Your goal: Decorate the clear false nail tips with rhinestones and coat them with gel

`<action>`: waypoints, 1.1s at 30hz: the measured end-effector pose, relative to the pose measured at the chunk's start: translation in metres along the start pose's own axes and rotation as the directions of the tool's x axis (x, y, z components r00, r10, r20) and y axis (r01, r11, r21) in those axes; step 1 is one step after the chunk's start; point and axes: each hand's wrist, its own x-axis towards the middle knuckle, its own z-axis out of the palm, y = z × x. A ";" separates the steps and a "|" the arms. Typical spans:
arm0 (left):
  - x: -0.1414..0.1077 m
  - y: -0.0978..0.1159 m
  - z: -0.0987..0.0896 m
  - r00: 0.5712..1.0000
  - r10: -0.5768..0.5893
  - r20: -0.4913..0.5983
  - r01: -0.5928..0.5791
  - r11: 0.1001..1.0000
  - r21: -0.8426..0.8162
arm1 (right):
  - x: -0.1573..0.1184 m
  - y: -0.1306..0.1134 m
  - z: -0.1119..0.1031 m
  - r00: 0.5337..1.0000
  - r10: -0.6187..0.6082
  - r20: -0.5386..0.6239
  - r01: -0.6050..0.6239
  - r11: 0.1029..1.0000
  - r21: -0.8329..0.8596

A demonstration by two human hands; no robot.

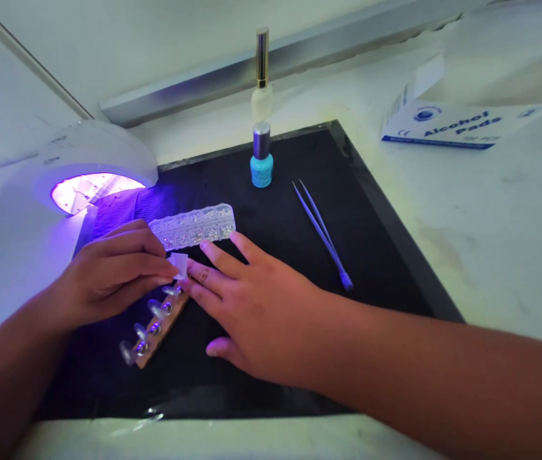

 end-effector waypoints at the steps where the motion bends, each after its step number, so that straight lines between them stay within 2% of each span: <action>1: 0.001 0.000 0.001 1.000 -0.002 0.004 0.002 1.000 0.001 | 0.000 0.000 0.000 1.000 0.000 -0.001 0.000 1.000 0.001; 7: 0.002 -0.002 0.003 0.999 -0.028 0.028 0.029 0.999 -0.014 | 0.001 -0.001 -0.001 1.000 0.006 0.009 -0.006 1.000 -0.001; 13: 0.000 -0.004 0.003 1.000 0.019 0.014 -0.020 1.000 0.021 | 0.001 -0.001 -0.001 1.000 0.015 0.026 -0.015 1.000 0.017; 25: -0.003 -0.005 0.000 0.995 0.098 -0.001 -0.096 0.977 0.190 | 0.001 0.000 0.000 1.000 0.013 0.009 -0.013 1.000 0.009; 30: 0.000 -0.002 0.001 0.992 0.103 -0.073 -0.091 0.985 0.149 | 0.002 -0.001 0.000 1.000 0.013 0.016 -0.014 1.000 0.016; 33: 0.002 0.001 0.002 0.994 0.104 -0.045 -0.099 0.988 0.115 | 0.002 -0.001 -0.001 1.000 0.009 0.027 -0.009 1.000 0.009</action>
